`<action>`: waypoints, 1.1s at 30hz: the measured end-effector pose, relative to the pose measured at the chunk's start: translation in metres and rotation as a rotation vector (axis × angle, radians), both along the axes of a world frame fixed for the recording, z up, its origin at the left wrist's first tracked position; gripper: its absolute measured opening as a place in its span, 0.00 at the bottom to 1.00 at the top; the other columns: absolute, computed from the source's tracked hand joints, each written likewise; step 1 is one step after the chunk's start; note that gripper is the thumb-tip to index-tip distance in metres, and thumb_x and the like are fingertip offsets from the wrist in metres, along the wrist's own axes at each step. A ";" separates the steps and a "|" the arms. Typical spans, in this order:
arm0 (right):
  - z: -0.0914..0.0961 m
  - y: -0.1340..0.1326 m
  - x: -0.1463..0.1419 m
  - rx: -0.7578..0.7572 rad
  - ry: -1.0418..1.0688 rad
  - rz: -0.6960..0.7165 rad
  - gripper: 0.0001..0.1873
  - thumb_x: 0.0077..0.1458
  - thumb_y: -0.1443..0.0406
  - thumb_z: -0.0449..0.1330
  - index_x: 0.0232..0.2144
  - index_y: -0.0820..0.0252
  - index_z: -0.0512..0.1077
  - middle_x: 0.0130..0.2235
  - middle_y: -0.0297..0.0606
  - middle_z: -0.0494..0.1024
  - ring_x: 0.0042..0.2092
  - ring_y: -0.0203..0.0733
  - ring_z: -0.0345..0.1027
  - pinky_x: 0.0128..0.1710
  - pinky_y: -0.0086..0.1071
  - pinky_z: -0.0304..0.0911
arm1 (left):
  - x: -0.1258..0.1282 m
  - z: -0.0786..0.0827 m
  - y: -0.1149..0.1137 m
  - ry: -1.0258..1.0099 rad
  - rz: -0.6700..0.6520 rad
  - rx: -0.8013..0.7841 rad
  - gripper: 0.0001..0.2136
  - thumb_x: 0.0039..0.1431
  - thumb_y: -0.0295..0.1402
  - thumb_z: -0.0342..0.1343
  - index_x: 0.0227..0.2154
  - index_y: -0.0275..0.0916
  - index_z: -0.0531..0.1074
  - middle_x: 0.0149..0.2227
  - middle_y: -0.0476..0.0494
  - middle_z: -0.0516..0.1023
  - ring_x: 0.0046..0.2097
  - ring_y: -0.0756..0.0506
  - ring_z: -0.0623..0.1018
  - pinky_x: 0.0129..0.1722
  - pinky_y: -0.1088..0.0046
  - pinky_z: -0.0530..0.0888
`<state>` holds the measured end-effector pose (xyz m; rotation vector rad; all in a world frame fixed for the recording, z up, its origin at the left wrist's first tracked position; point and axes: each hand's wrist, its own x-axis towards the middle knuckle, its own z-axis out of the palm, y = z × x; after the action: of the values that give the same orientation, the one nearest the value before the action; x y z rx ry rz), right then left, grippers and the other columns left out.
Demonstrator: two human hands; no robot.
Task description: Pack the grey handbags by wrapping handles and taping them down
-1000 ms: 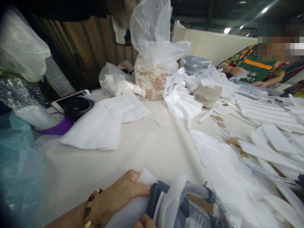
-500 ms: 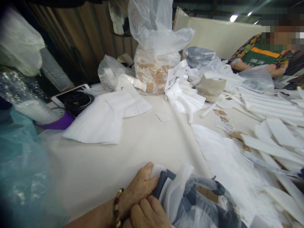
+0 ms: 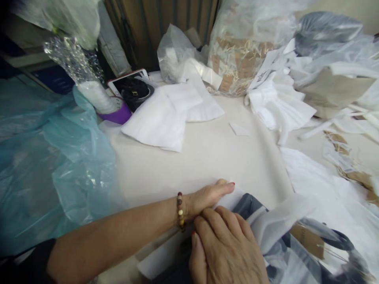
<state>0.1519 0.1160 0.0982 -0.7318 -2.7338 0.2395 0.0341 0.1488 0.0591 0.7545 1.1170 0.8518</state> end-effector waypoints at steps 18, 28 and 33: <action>-0.014 0.009 0.022 -0.026 -0.187 -0.063 0.12 0.60 0.64 0.49 0.39 0.54 0.72 0.41 0.35 0.76 0.43 0.45 0.66 0.43 0.38 0.57 | -0.081 0.002 -0.109 0.736 -0.504 0.980 0.14 0.61 0.19 0.42 0.43 0.29 0.71 0.50 0.31 0.74 0.50 0.44 0.74 0.51 0.71 0.70; -0.013 0.012 0.010 -0.168 -0.035 -0.144 0.11 0.60 0.66 0.48 0.29 0.56 0.69 0.34 0.35 0.74 0.38 0.44 0.63 0.40 0.37 0.52 | -0.036 -0.025 -0.098 0.432 0.029 0.514 0.10 0.42 0.17 0.58 0.17 0.36 0.66 0.22 0.53 0.66 0.27 0.53 0.68 0.27 0.80 0.63; -0.010 0.008 0.005 -0.289 -0.024 -0.226 0.12 0.59 0.68 0.48 0.26 0.57 0.68 0.31 0.35 0.72 0.37 0.43 0.61 0.41 0.38 0.51 | -0.034 -0.021 -0.099 0.471 0.023 0.472 0.09 0.40 0.17 0.52 0.19 0.38 0.61 0.24 0.53 0.62 0.28 0.53 0.65 0.27 0.79 0.60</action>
<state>0.1570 0.1244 0.0880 -1.1174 -2.6369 0.5849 0.0005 0.0498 0.0377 1.3885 1.3534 1.0005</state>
